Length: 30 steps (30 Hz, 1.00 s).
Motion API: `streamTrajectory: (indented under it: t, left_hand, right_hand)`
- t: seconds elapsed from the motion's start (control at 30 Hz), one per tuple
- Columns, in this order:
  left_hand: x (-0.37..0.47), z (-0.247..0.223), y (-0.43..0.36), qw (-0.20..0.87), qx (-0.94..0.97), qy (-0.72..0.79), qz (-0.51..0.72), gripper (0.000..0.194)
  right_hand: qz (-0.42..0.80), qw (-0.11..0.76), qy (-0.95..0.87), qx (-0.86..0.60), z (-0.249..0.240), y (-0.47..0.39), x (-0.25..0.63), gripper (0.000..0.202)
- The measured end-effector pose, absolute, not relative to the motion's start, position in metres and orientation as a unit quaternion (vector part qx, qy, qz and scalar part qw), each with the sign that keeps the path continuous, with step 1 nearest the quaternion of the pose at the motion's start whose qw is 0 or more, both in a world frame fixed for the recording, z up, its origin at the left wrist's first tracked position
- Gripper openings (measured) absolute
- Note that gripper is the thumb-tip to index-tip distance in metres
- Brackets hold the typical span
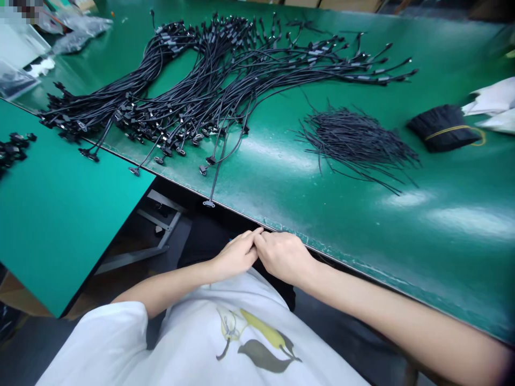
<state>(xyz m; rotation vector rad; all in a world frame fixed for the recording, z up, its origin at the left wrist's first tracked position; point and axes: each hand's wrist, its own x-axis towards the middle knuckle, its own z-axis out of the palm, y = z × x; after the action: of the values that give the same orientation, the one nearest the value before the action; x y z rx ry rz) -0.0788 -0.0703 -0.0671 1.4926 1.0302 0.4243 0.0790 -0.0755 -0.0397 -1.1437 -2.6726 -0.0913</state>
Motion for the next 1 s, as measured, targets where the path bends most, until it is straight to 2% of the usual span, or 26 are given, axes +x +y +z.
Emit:
streamTrajectory:
  t: [0.1, 0.17, 0.23, 0.33, 0.43, 0.57, 0.67, 0.73, 0.8, 0.87, 0.9, 0.93, 1.0]
  left_hand:
    - [-0.075, -0.052, -0.064, 0.702, 0.537, 0.397, 0.246, 0.045]
    - [-0.079, -0.039, -0.061, 0.707, 0.522, 0.376, 0.295, 0.041]
    - [-0.086, -0.027, -0.061, 0.64, 0.591, 0.371, 0.322, 0.036]
    - [-0.096, -0.021, -0.067, 0.516, 0.736, 0.338, 0.279, 0.033]
    - [-0.097, -0.031, -0.071, 0.487, 0.8, 0.296, 0.19, 0.036]
    - [-0.098, -0.041, -0.061, 0.617, 0.659, 0.37, 0.22, 0.038]
    - [-0.109, -0.026, -0.056, 0.691, 0.588, 0.333, 0.257, 0.051]
    - [-0.115, -0.016, -0.062, 0.681, 0.625, 0.297, 0.238, 0.05]
    - [-0.116, -0.015, -0.071, 0.635, 0.665, 0.318, 0.231, 0.037]
    - [-0.114, -0.023, -0.081, 0.582, 0.653, 0.399, 0.275, 0.02]
    - [-0.112, -0.029, -0.083, 0.566, 0.624, 0.439, 0.311, 0.021]
    - [-0.11, -0.035, -0.085, 0.563, 0.59, 0.465, 0.343, 0.03]
    - [-0.107, -0.043, -0.084, 0.6, 0.544, 0.46, 0.363, 0.043]
  right_hand:
    - [0.066, 0.28, -0.818, -0.499, -0.037, -0.084, 0.07, 0.024]
    - [0.175, 0.378, -0.729, -0.542, -0.039, -0.093, 0.066, 0.022]
    - [0.312, 0.424, -0.656, -0.54, -0.044, -0.099, 0.068, 0.022]
    - [0.463, 0.409, -0.594, -0.515, -0.05, -0.098, 0.086, 0.031]
    - [0.439, 0.403, -0.599, -0.535, -0.044, -0.096, 0.1, 0.03]
    - [0.378, 0.335, -0.732, -0.458, -0.031, -0.105, 0.085, 0.025]
    - [0.371, 0.287, -0.777, -0.419, -0.035, -0.106, 0.071, 0.03]
    - [0.347, 0.291, -0.768, -0.452, -0.038, -0.1, 0.07, 0.033]
    - [0.309, 0.317, -0.75, -0.491, -0.038, -0.093, 0.072, 0.032]
    - [0.285, 0.342, -0.74, -0.504, -0.034, -0.089, 0.073, 0.029]
    - [0.286, 0.352, -0.736, -0.502, -0.032, -0.089, 0.073, 0.028]
    - [0.3, 0.361, -0.729, -0.499, -0.03, -0.089, 0.071, 0.029]
    - [0.36, 0.376, -0.694, -0.498, -0.028, -0.09, 0.066, 0.031]
